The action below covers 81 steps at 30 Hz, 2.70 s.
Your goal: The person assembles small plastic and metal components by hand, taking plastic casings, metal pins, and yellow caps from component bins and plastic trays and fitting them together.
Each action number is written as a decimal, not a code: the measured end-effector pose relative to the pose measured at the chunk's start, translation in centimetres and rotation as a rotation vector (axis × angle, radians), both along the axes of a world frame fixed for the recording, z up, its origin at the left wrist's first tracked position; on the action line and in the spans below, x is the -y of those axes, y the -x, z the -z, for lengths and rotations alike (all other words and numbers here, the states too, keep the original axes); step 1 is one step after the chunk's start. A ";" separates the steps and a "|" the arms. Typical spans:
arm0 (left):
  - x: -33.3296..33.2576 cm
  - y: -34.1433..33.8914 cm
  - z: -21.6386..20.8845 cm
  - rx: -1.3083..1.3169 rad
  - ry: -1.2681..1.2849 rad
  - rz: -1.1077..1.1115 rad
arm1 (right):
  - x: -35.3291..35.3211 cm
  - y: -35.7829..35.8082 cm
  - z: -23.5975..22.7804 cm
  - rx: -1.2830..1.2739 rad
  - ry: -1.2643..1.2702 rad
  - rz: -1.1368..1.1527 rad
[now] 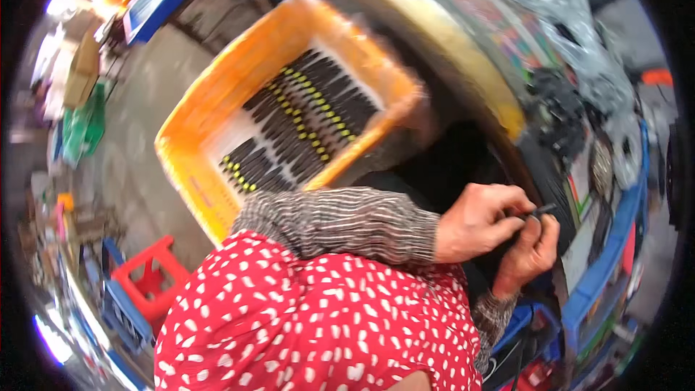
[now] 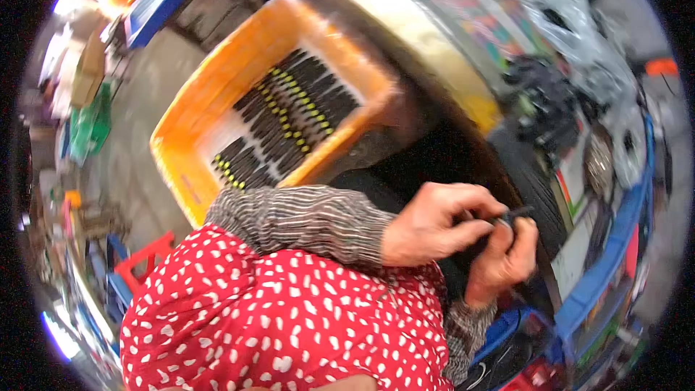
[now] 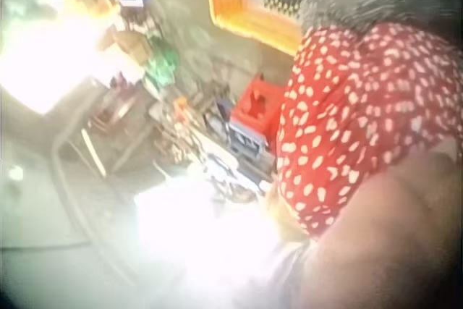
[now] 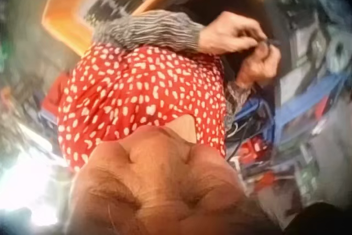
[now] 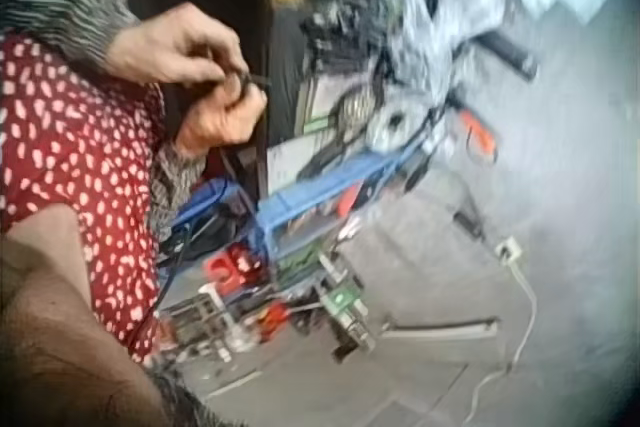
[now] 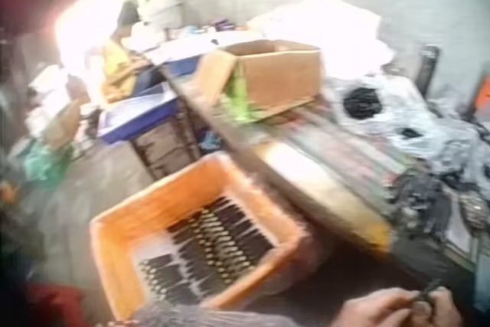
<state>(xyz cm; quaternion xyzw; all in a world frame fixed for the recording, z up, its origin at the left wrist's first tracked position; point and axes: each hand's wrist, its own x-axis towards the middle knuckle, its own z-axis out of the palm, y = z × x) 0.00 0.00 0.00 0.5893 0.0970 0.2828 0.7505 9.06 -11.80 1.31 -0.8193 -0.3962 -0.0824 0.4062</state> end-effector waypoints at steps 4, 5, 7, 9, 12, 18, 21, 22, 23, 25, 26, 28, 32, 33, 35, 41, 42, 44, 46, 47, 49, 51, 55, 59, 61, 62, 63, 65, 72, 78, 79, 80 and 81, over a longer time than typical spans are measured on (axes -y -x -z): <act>-2.7 2.0 0.9 0.086 -0.062 -0.008 | -1.3 1.5 1.7 -0.067 -0.048 -0.030; -2.7 2.6 0.9 0.094 -0.044 0.001 | -0.9 1.6 1.8 -0.088 -0.041 -0.037; -3.7 4.1 1.2 0.079 -0.029 -0.014 | -1.3 2.1 1.0 -0.089 -0.001 -0.086; -4.7 5.6 2.2 0.014 -0.032 -0.083 | -1.7 2.2 0.8 -0.102 0.036 -0.090; -8.0 8.7 3.7 -0.141 -0.150 -0.209 | -2.5 2.4 0.8 -0.078 0.099 -0.081; -14.5 14.8 8.2 -0.388 0.028 -0.372 | -3.6 3.0 0.7 -0.051 0.172 -0.089; -15.4 16.5 7.7 -0.317 0.365 -0.333 | -4.4 3.3 0.5 -0.071 0.182 -0.143; -15.0 16.3 6.8 -0.244 0.453 -0.319 | -4.9 3.5 0.3 -0.082 0.175 -0.192; -14.5 15.9 5.9 -0.169 0.501 -0.259 | -5.8 3.9 0.0 -0.054 0.170 -0.255; -12.9 14.1 4.2 0.033 0.650 -0.147 | -7.0 5.3 -0.3 -0.253 0.196 -0.353; -12.1 13.0 3.6 0.079 0.697 -0.099 | -7.9 6.1 -0.3 -0.301 0.197 -0.438; -10.6 11.1 2.4 0.142 0.772 -0.015 | -9.3 7.3 -0.2 -0.422 0.209 -0.562; -8.9 8.1 1.8 0.187 0.888 0.109 | -9.0 7.1 1.7 -0.705 0.178 -0.586; -8.6 7.7 2.1 0.228 0.882 0.083 | -8.8 6.9 1.9 -0.698 0.175 -0.565; -8.4 7.4 2.1 0.237 0.862 0.047 | -8.4 6.4 2.0 -0.872 0.146 -0.512; -9.1 8.2 2.9 0.014 0.519 -0.102 | -7.7 5.8 1.9 -0.966 0.139 -0.472; -9.0 8.5 3.0 0.013 0.517 -0.094 | -7.5 5.6 2.0 -0.947 0.166 -0.476; -8.8 9.3 3.1 -0.175 0.126 -0.317 | -7.3 5.4 2.1 -0.942 0.168 -0.467; -9.0 9.9 2.9 -0.211 -0.158 -0.359 | -7.1 5.4 2.2 -0.939 0.179 -0.474; -9.1 10.1 2.8 -0.244 -0.442 -0.396 | -7.0 5.3 2.4 -0.924 0.195 -0.491; -9.0 10.4 2.9 -0.274 -0.719 -0.432 | -7.0 5.4 2.4 -0.907 0.220 -0.509; -8.9 10.6 3.1 -0.357 -0.459 -0.328 | -7.1 5.5 2.2 -0.921 0.252 -0.518; -8.6 10.2 3.6 -0.295 0.197 -0.221 | -7.2 5.5 2.3 -0.968 0.254 -0.505; -8.8 10.1 4.1 -0.235 0.475 0.084 | -7.4 5.5 2.3 -1.034 0.255 -0.560; -8.5 9.8 3.8 -0.254 0.495 0.087 | -7.4 5.5 2.4 -1.035 0.287 -0.581; -8.4 9.6 3.9 -0.223 0.514 0.072 | -7.4 5.6 2.5 -0.994 0.260 -0.569; -8.3 9.4 4.1 -0.194 0.534 0.055 | -7.4 5.6 2.6 -0.954 0.232 -0.557; -8.3 9.1 3.8 -0.185 0.529 0.074 | -7.4 5.5 2.5 -0.901 0.257 -0.522; -8.2 8.5 3.5 -0.241 0.412 0.116 | -7.2 5.3 2.4 -0.908 0.191 -0.459; -7.8 8.4 3.6 -0.225 0.384 0.137 | -6.5 4.8 2.9 -0.959 0.151 -0.447; -7.7 8.5 3.7 -0.223 0.379 0.134 | -6.4 4.8 3.0 -0.960 0.147 -0.448; -7.7 8.5 3.7 -0.221 0.373 0.131 | -6.3 4.8 3.1 -0.903 0.137 -0.464; -7.6 8.4 3.7 -0.223 0.371 0.135 | -6.3 4.7 3.2 -0.845 0.128 -0.474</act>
